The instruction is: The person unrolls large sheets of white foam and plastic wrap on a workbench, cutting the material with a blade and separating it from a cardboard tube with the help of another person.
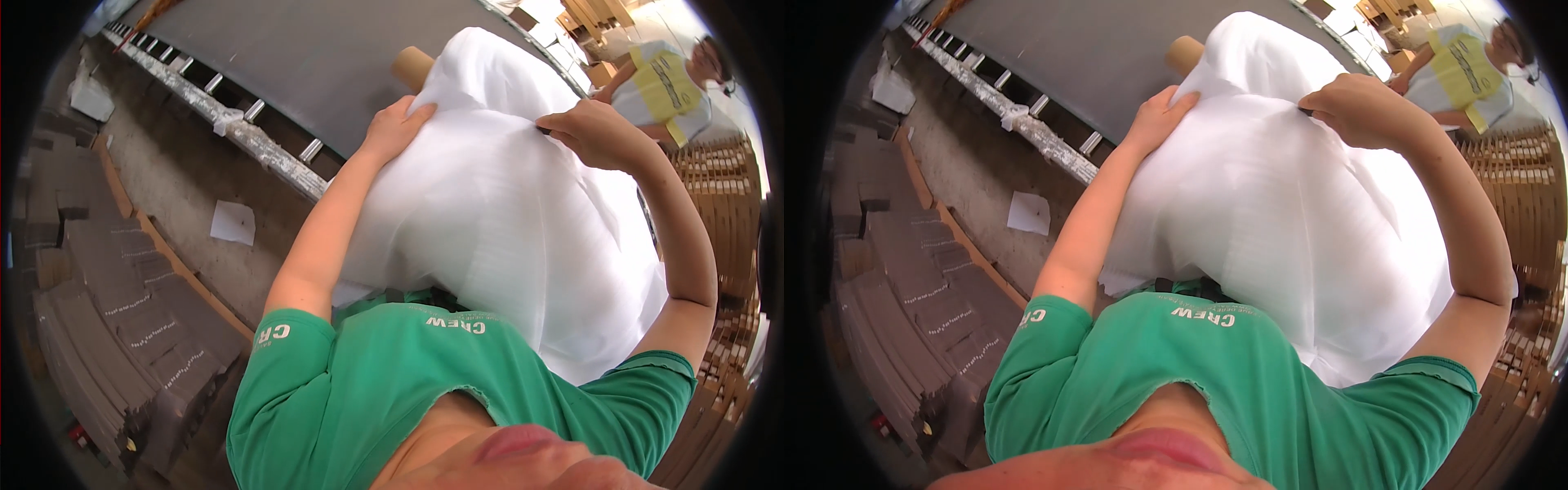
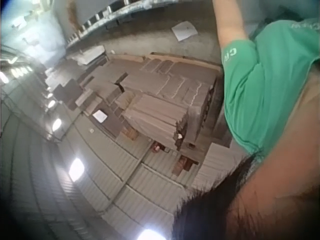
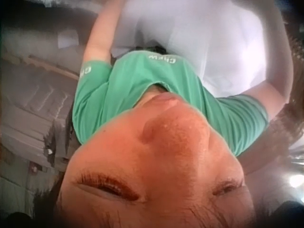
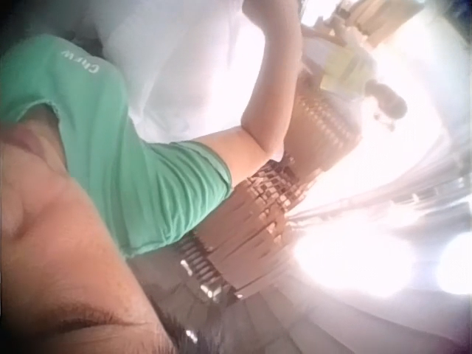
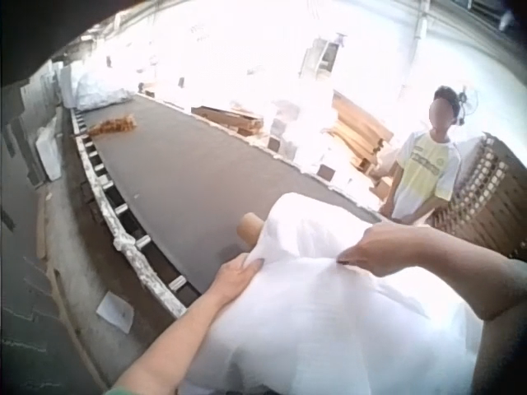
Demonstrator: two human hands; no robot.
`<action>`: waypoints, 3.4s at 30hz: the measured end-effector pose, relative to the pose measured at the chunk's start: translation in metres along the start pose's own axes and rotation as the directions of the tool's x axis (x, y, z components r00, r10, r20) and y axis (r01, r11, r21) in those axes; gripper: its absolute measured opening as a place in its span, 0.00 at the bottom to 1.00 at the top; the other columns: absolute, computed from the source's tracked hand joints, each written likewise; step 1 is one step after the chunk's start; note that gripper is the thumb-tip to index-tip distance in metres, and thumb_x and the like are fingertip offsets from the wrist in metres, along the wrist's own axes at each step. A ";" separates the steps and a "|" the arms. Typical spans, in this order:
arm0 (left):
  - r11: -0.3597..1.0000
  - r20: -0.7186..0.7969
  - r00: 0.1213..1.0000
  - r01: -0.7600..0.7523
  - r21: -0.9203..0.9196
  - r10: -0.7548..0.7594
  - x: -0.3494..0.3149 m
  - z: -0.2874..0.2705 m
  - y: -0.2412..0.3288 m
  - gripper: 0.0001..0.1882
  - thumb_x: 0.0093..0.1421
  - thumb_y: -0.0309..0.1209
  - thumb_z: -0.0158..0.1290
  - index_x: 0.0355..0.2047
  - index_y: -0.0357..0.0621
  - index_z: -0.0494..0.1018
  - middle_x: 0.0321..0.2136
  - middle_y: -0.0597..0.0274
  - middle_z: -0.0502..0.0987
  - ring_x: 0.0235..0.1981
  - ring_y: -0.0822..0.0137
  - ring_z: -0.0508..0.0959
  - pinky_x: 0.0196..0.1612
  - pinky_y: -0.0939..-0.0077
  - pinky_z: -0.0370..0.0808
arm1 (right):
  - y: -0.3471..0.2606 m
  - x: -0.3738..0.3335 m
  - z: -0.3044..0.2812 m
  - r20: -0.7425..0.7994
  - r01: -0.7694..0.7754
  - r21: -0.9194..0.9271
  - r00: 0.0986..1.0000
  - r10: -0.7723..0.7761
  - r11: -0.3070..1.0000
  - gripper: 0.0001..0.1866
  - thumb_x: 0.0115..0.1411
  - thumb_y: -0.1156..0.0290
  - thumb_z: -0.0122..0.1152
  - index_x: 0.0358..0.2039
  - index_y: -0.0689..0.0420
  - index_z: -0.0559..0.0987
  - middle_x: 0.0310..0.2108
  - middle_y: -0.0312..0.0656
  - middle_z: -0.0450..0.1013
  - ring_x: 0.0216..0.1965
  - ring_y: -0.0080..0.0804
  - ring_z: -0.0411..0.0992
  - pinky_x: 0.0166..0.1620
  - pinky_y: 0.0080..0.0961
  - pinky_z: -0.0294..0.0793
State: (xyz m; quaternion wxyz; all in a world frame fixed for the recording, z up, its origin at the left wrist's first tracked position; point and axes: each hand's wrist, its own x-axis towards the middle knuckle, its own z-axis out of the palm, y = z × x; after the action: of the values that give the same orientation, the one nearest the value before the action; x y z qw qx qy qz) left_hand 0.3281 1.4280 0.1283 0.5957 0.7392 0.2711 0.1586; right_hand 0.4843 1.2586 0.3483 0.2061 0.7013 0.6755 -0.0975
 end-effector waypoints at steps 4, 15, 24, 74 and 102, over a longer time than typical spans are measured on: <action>0.998 -0.065 0.997 -0.024 0.060 0.028 -0.001 0.003 0.000 0.28 0.58 0.55 0.47 0.44 0.44 0.72 0.36 0.52 0.78 0.41 0.57 0.77 0.45 0.67 0.70 | 0.039 -0.032 0.027 -0.178 0.001 0.554 0.977 0.117 0.832 0.15 0.63 0.70 0.51 0.49 0.59 0.75 0.14 0.37 0.66 0.16 0.26 0.65 0.22 0.23 0.63; 0.544 -0.184 0.532 -0.670 0.505 0.827 0.008 0.006 0.068 0.23 0.58 0.49 0.53 0.46 0.47 0.72 0.51 0.52 0.68 0.53 0.50 0.66 0.54 0.60 0.63 | 0.020 -0.065 0.057 -0.191 0.094 0.969 0.870 0.454 0.228 0.17 0.67 0.62 0.46 0.46 0.61 0.73 0.17 0.30 0.64 0.17 0.15 0.58 0.22 0.13 0.58; 0.589 0.164 0.793 -0.557 0.585 0.587 -0.042 0.054 0.034 0.35 0.58 0.60 0.42 0.62 0.59 0.58 0.64 0.52 0.51 0.66 0.52 0.47 0.64 0.50 0.39 | -0.001 0.018 0.035 -0.335 0.083 0.659 0.922 0.193 0.748 0.12 0.65 0.65 0.48 0.31 0.60 0.73 0.18 0.36 0.69 0.21 0.24 0.65 0.28 0.22 0.66; 0.693 -0.094 0.797 -0.453 0.561 0.597 -0.035 0.101 -0.007 0.27 0.60 0.52 0.47 0.50 0.46 0.68 0.56 0.51 0.63 0.60 0.48 0.58 0.60 0.42 0.44 | 0.020 0.073 0.070 -0.028 0.089 -0.143 0.995 -0.094 0.986 0.17 0.49 0.83 0.55 0.42 0.59 0.76 0.29 0.50 0.76 0.34 0.49 0.74 0.35 0.38 0.73; 0.616 -0.027 0.803 -0.435 0.657 0.595 -0.035 0.098 -0.001 0.24 0.60 0.46 0.49 0.52 0.47 0.67 0.56 0.53 0.63 0.59 0.53 0.60 0.61 0.56 0.50 | 0.014 -0.274 0.127 0.067 -0.329 0.018 0.942 0.328 0.944 0.24 0.52 0.79 0.53 0.52 0.52 0.72 0.16 0.43 0.70 0.19 0.42 0.69 0.25 0.35 0.65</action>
State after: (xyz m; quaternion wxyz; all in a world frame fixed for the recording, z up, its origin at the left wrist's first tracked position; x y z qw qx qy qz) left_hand 0.3549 1.3299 0.1073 0.2084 0.9135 0.1524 0.3144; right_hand 0.4970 0.9568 0.3501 0.2304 0.8036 0.5407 -0.0938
